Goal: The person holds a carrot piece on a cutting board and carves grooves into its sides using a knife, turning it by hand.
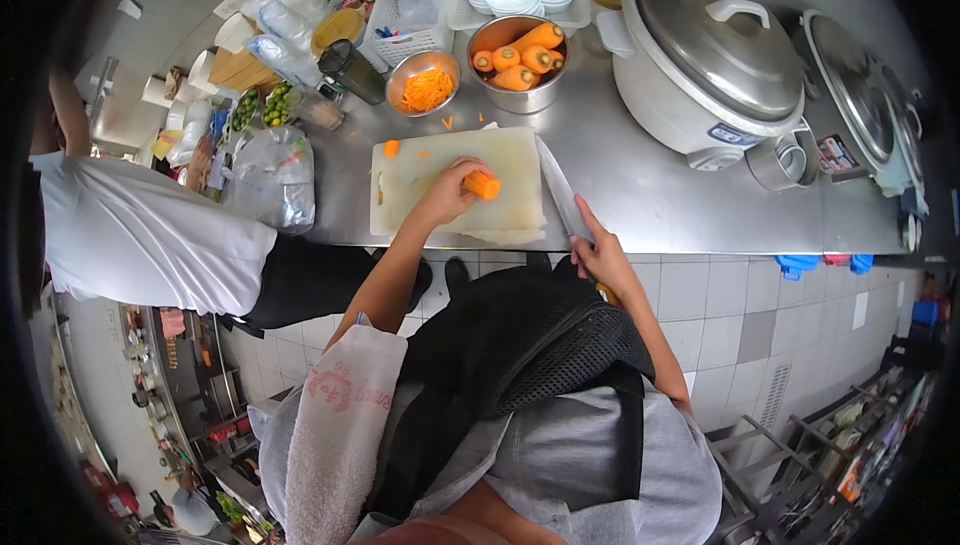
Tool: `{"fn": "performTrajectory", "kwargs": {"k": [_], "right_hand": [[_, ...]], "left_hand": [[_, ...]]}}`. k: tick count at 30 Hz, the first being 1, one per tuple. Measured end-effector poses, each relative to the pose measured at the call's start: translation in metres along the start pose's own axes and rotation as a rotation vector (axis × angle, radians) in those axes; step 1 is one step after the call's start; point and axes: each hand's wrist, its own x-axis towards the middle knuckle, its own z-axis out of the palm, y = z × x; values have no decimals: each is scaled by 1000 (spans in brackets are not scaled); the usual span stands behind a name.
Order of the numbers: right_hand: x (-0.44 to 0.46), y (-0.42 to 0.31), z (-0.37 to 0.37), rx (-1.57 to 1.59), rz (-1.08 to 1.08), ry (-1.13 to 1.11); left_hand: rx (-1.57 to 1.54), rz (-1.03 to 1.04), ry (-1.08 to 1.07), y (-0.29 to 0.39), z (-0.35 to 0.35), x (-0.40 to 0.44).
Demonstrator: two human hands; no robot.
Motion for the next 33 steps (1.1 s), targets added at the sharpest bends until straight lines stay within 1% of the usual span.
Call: {"fn": "performTrajectory", "kwargs": {"k": [1, 2, 4, 5, 7, 10, 17, 20, 22, 26, 28, 33], "right_hand": [[4, 2, 1, 1, -30, -25], [8, 4, 2, -1, -33, -38], [11, 3, 6, -25, -14, -62], [13, 3, 7, -30, -14, -77], [17, 2, 7, -35, 27, -116], [22, -1, 9, -76, 30, -153], [24, -9, 10, -92, 6, -175], [19, -8, 10, -91, 2, -174], [14, -10, 9, -103, 42, -178], [12, 2, 3, -124, 21, -178], [9, 2, 1, -140, 57, -172], [9, 11, -2, -154, 61, -174]], "left_hand": [[-234, -21, 67, 0, 0, -5], [-230, -28, 77, -1, 1, -10], [-548, 127, 186, 11, 3, -19], [-547, 120, 199, 17, 3, -22], [-657, 154, 263, 30, 3, -26], [-721, 168, 303, 41, 1, -29], [-721, 183, 332, 38, 4, -33], [-745, 137, 350, 40, 8, -36], [-812, 112, 363, 42, 10, -35], [-797, 96, 367, 43, 15, -32], [-788, 94, 356, 42, 17, -31], [-760, 74, 352, 32, 22, -30]]}}
